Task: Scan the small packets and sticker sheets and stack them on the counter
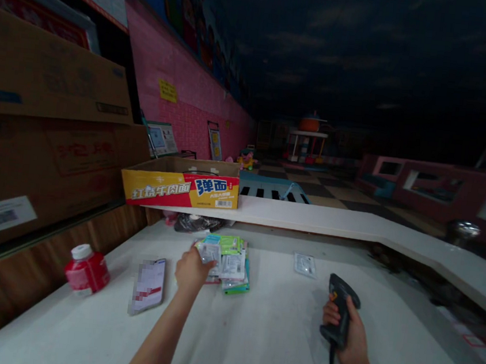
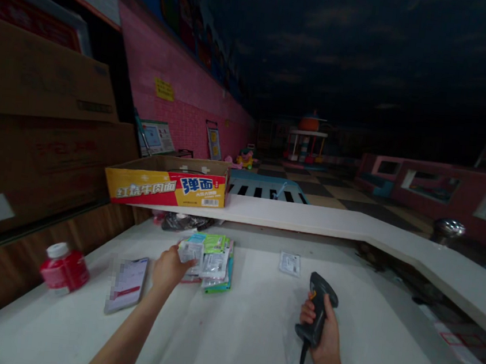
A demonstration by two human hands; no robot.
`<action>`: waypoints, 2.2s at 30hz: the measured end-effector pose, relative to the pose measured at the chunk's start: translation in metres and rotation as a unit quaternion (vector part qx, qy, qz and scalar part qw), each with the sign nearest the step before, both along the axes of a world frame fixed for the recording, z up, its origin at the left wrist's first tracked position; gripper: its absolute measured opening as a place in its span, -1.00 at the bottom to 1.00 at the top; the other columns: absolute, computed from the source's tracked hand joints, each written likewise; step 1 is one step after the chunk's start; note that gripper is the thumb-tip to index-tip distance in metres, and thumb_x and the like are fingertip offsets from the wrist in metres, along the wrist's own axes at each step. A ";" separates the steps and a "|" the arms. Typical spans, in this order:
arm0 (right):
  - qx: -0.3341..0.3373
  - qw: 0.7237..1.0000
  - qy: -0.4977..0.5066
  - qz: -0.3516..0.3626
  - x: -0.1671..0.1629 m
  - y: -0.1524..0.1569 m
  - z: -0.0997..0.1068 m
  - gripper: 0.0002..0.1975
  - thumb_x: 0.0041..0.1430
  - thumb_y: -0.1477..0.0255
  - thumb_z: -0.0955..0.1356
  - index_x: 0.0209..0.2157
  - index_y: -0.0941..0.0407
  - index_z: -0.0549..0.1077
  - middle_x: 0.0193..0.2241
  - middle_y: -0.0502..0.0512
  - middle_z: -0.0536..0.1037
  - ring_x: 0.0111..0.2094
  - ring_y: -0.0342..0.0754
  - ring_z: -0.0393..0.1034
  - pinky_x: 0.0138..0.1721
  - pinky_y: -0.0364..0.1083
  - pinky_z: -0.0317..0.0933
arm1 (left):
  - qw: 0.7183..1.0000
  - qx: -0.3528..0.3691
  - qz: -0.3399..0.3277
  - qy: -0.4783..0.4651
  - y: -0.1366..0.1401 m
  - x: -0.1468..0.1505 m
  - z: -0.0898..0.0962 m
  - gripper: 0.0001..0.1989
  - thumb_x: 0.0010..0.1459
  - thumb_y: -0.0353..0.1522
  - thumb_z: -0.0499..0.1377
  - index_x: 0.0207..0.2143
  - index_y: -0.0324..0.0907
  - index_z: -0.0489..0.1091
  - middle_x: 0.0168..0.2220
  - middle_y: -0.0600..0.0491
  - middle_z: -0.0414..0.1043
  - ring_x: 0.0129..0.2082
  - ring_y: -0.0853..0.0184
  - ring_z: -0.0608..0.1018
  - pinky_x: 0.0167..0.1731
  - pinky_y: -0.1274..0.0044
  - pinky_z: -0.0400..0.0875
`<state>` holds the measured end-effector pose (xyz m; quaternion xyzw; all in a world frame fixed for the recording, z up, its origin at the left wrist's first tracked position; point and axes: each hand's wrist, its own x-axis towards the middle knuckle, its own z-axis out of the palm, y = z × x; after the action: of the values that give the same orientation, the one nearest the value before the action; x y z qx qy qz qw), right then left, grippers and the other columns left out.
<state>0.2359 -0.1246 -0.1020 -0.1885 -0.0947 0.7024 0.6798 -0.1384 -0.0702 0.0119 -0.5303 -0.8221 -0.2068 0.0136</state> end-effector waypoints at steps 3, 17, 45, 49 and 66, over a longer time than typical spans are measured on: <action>0.010 1.000 -0.027 -0.009 -0.001 0.000 0.004 -0.65 -0.05 0.26 0.48 -0.33 0.11 0.31 -0.61 -0.16 0.21 -0.66 -0.29 0.16 -0.69 -0.32 0.13 | 0.996 0.029 -0.058 -0.068 0.007 0.004 -0.001 -0.83 0.07 -0.30 0.14 -0.29 -0.19 0.40 -0.27 -0.08 0.52 -0.24 0.18 0.55 -0.33 0.50 0.30; -0.024 0.999 -0.043 -0.017 -0.007 0.000 0.013 -0.61 -0.12 0.23 0.52 -0.36 0.15 0.36 -0.63 -0.15 0.24 -0.69 -0.30 0.10 -0.73 -0.33 0.08 | 0.798 0.106 -0.373 -0.462 0.005 0.149 -0.099 -0.82 -0.04 -0.26 0.19 -0.45 -0.21 0.40 -0.47 0.06 0.47 -0.42 0.31 0.49 -0.38 0.52 0.35; -0.050 0.873 -0.477 0.086 -0.005 -0.031 0.062 -0.56 0.00 0.02 0.40 -0.31 0.11 0.35 -0.70 -0.13 0.35 -0.77 -0.23 0.15 -0.78 -0.25 0.02 | 0.838 0.135 -0.366 -0.381 0.012 0.144 -0.115 -0.86 0.07 -0.30 0.11 -0.41 -0.18 0.37 -0.41 0.04 0.47 -0.34 0.28 0.51 -0.29 0.49 0.35; -0.086 0.929 -0.358 0.035 -0.001 -0.011 0.045 -0.56 0.00 0.03 0.41 -0.34 0.13 0.36 -0.71 -0.12 0.32 -0.74 -0.25 0.14 -0.78 -0.28 -0.01 | 0.824 0.143 -0.362 -0.412 0.014 0.142 -0.120 -0.76 0.13 -0.32 0.07 -0.13 -0.19 0.30 -0.45 0.10 0.44 -0.42 0.32 0.50 -0.35 0.50 0.37; -0.025 0.998 -0.039 0.036 0.016 0.013 0.001 -0.64 0.01 0.18 0.45 -0.30 0.15 0.39 -0.65 -0.13 0.28 -0.71 -0.29 0.11 -0.75 -0.32 0.02 | 0.881 0.012 -0.473 -0.011 0.000 0.164 -0.105 -0.63 0.21 -0.31 0.03 0.03 -0.12 0.43 0.20 -0.10 0.27 0.21 0.14 0.30 0.21 0.28 0.16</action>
<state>0.2521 -0.1120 -0.1014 -0.2290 -0.1098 0.7207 0.6450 0.0254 -0.0707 -0.0935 -0.8538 -0.4707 -0.2040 -0.0884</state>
